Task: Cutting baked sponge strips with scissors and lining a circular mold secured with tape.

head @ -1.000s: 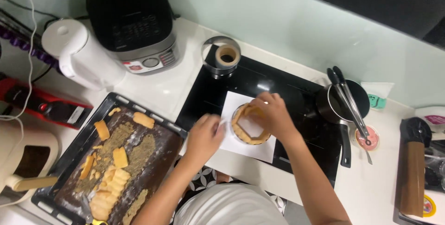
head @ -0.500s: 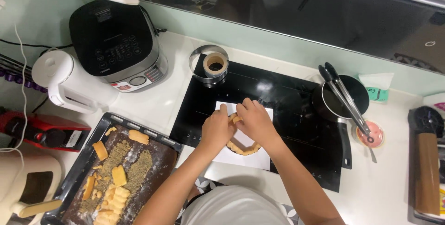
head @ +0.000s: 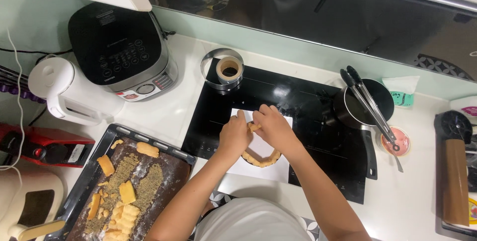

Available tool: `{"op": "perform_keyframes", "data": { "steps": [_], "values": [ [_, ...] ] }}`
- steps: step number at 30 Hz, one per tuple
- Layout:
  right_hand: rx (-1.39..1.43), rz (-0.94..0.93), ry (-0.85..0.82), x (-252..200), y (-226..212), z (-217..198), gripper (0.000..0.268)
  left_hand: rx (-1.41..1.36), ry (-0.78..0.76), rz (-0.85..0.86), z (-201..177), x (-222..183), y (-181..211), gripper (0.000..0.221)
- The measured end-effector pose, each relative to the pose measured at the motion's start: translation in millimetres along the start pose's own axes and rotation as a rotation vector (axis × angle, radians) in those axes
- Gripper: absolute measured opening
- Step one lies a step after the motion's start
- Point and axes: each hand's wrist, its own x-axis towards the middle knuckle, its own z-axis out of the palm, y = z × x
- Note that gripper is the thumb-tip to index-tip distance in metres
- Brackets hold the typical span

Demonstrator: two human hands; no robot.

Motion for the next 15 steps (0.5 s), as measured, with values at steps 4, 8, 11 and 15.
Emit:
{"op": "perform_keyframes", "data": {
  "steps": [4, 8, 11, 15],
  "values": [
    [0.046, 0.075, -0.031, 2, 3, 1, 0.029, 0.024, -0.072, -0.023, 1, 3, -1, 0.034],
    [0.087, 0.117, -0.048, 2, 5, 2, 0.029, 0.069, -0.126, -0.058, 2, 6, -4, 0.034],
    [0.116, 0.158, -0.057, 3, 4, 2, 0.03, 0.05, -0.111, -0.019, 1, 4, -8, 0.037],
    [0.085, 0.149, -0.076, 9, -8, -5, 0.039, 0.039, -0.121, -0.019, -4, 3, -5, 0.038]
  ]
}}
